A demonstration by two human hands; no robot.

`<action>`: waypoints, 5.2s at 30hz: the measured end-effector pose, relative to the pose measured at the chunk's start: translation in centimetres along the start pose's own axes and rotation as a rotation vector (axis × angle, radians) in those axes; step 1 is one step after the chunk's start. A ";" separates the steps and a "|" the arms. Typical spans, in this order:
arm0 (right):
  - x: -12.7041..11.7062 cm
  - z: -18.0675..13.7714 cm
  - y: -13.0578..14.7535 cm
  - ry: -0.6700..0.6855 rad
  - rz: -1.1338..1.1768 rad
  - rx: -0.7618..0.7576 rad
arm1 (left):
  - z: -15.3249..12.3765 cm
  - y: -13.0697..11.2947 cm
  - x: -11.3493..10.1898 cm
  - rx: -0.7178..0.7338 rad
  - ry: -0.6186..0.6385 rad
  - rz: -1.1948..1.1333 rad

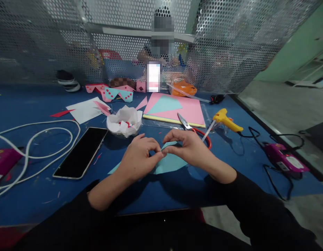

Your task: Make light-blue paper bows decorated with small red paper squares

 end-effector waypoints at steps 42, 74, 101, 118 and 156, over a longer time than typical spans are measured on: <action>-6.3 -11.2 0.0 -0.546 0.562 0.136 | -3.6 -2.4 -1.2 -0.022 0.132 -0.796; 7.0 -4.9 -1.4 0.170 -0.762 -0.133 | -7.4 1.4 2.8 0.084 0.017 0.671; 4.4 -7.9 -0.4 -0.020 -0.841 -0.317 | -8.8 0.8 2.7 0.212 0.049 0.705; 8.6 -6.5 1.5 0.026 -0.848 -0.535 | -9.6 -0.6 0.1 0.302 -0.405 0.661; 6.8 -10.4 0.8 -0.143 -0.513 -0.314 | -12.0 -1.6 0.6 0.272 -0.342 0.412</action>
Point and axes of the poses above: each hand's wrist, its own z-axis towards the middle knuckle, its own x-axis out of the palm, y = z × x, the point moved 7 cm from there along z, towards the middle knuckle, and after that the axes turned 13 degrees about z, right-handed, at the moved point
